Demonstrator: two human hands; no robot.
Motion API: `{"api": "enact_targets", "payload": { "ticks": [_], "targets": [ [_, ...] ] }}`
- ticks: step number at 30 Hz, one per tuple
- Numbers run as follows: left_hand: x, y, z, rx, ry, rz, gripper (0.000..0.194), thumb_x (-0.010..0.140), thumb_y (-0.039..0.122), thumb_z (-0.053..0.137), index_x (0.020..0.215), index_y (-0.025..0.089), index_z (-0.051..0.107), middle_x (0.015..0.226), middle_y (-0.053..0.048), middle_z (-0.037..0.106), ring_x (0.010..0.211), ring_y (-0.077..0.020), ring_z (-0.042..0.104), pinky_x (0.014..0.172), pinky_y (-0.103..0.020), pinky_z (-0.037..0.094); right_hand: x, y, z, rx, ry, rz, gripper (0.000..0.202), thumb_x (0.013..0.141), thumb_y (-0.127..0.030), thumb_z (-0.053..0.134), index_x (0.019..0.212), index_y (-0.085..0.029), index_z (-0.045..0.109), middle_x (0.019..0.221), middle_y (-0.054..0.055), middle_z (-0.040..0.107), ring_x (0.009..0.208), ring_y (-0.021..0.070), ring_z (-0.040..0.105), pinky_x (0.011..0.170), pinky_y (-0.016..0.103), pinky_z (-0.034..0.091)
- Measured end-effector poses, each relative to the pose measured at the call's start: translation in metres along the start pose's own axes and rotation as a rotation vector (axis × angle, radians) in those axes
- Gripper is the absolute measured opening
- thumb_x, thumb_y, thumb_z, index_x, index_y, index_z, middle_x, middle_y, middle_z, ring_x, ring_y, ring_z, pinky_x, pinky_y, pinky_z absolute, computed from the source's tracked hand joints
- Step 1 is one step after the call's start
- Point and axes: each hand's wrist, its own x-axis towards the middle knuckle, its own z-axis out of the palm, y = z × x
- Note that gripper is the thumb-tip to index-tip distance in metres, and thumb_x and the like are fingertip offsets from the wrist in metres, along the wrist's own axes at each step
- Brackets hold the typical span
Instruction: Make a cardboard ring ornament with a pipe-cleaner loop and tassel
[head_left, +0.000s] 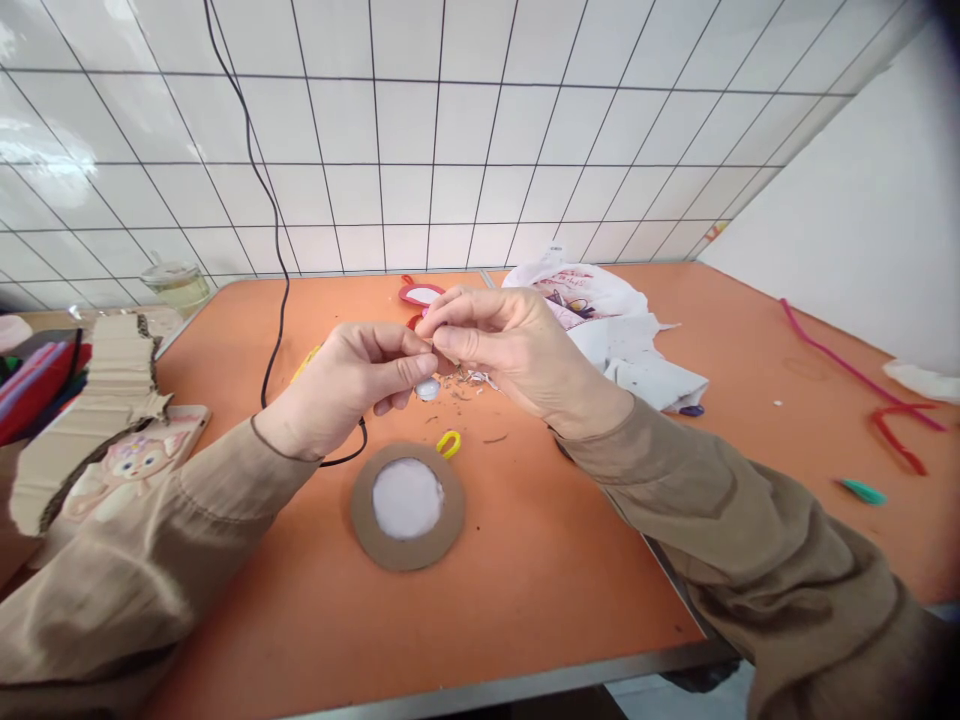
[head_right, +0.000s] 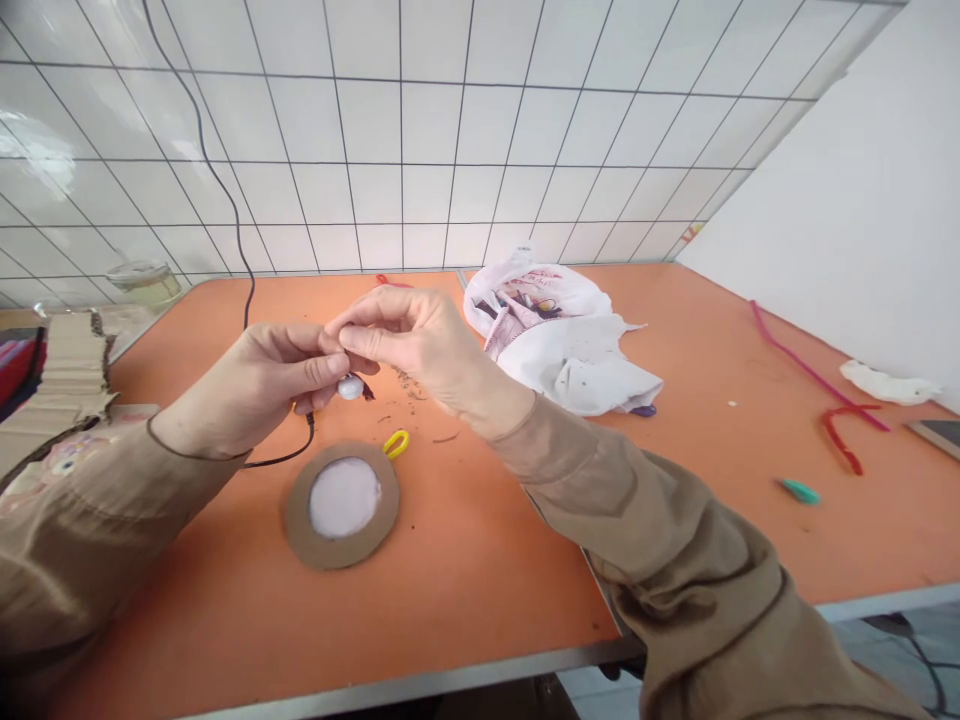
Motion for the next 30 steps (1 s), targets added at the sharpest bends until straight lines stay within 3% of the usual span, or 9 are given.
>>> {"api": "enact_targets", "payload": {
  "ticks": [5, 8, 12, 18, 20, 23, 26, 28, 30],
  "targets": [
    [0.0, 0.004, 0.0, 0.026, 0.022, 0.001, 0.018, 0.078, 0.025, 0.072, 0.064, 0.015, 0.069, 0.069, -0.003, 0.07, 0.045, -0.0036, 0.04, 0.041, -0.018, 0.03, 0.0, -0.001, -0.005, -0.152, 0.112, 0.041, 0.006, 0.081, -0.026, 0.073, 0.077, -0.022, 0.072, 0.071, 0.0, 0.061, 0.054, 0.0082, 0.047, 0.044, 0.024, 0.032],
    [-0.001, 0.007, 0.0, 0.012, 0.059, 0.004, 0.014, 0.079, 0.021, 0.07, 0.066, 0.016, 0.07, 0.065, -0.002, 0.067, 0.045, -0.0049, 0.047, 0.043, -0.019, 0.036, 0.001, -0.003, -0.007, -0.191, 0.145, 0.051, 0.01, 0.082, -0.03, 0.072, 0.076, -0.023, 0.071, 0.064, -0.002, 0.056, 0.049, 0.0078, 0.038, 0.042, 0.025, 0.029],
    [-0.001, 0.009, -0.003, 0.01, 0.149, -0.002, 0.015, 0.079, 0.023, 0.07, 0.066, 0.015, 0.07, 0.07, -0.004, 0.07, 0.047, -0.0049, 0.048, 0.041, -0.017, 0.035, 0.008, 0.0, -0.018, -0.362, 0.196, 0.06, 0.007, 0.084, -0.025, 0.068, 0.079, -0.023, 0.073, 0.069, 0.001, 0.063, 0.056, 0.0114, 0.051, 0.05, 0.027, 0.04],
    [-0.001, 0.011, -0.004, -0.023, 0.196, -0.006, 0.019, 0.078, 0.027, 0.073, 0.064, 0.015, 0.067, 0.068, -0.003, 0.068, 0.044, -0.0034, 0.046, 0.041, -0.017, 0.035, 0.029, 0.029, -0.061, -0.884, 0.269, 0.235, 0.011, 0.078, -0.012, 0.067, 0.083, -0.018, 0.074, 0.082, 0.006, 0.072, 0.072, 0.019, 0.065, 0.072, 0.036, 0.051],
    [-0.001, 0.012, -0.004, -0.025, 0.189, -0.005, 0.019, 0.078, 0.027, 0.073, 0.064, 0.015, 0.067, 0.069, -0.003, 0.069, 0.044, -0.0032, 0.046, 0.041, -0.016, 0.034, 0.032, 0.036, -0.069, -1.037, 0.167, 0.274, 0.018, 0.075, -0.012, 0.069, 0.091, -0.018, 0.075, 0.087, 0.007, 0.072, 0.08, 0.0231, 0.067, 0.077, 0.039, 0.051],
    [-0.001, 0.013, -0.003, -0.018, 0.175, -0.019, 0.018, 0.078, 0.026, 0.072, 0.065, 0.015, 0.067, 0.069, -0.003, 0.069, 0.044, -0.0033, 0.046, 0.04, -0.017, 0.032, 0.032, 0.041, -0.071, -1.25, -0.211, 0.311, 0.036, 0.071, -0.018, 0.076, 0.106, -0.024, 0.075, 0.107, 0.009, 0.071, 0.095, 0.029, 0.067, 0.077, 0.038, 0.051],
    [-0.001, 0.014, -0.003, -0.008, 0.167, -0.028, 0.018, 0.078, 0.026, 0.071, 0.065, 0.015, 0.067, 0.069, -0.004, 0.069, 0.044, -0.0039, 0.045, 0.04, -0.017, 0.031, 0.031, 0.044, -0.07, -1.312, -0.513, 0.35, 0.066, 0.066, -0.025, 0.081, 0.13, -0.028, 0.064, 0.138, 0.012, 0.056, 0.111, 0.0327, 0.062, 0.079, 0.037, 0.05],
    [-0.001, 0.014, -0.003, -0.009, 0.162, -0.027, 0.017, 0.077, 0.026, 0.071, 0.065, 0.015, 0.067, 0.07, -0.005, 0.07, 0.044, -0.0041, 0.045, 0.039, -0.018, 0.031, 0.032, 0.046, -0.072, -1.269, -0.627, 0.367, 0.076, 0.067, -0.023, 0.079, 0.139, -0.028, 0.056, 0.147, 0.011, 0.047, 0.112, 0.0286, 0.061, 0.08, 0.034, 0.049],
    [-0.002, 0.013, -0.003, -0.013, 0.153, -0.027, 0.016, 0.077, 0.025, 0.071, 0.065, 0.015, 0.067, 0.071, -0.005, 0.07, 0.045, -0.0041, 0.045, 0.04, -0.018, 0.031, 0.033, 0.05, -0.076, -1.193, -0.657, 0.335, 0.066, 0.068, -0.018, 0.074, 0.133, -0.026, 0.062, 0.137, 0.008, 0.056, 0.095, 0.0203, 0.065, 0.073, 0.029, 0.048]
  ]
}}
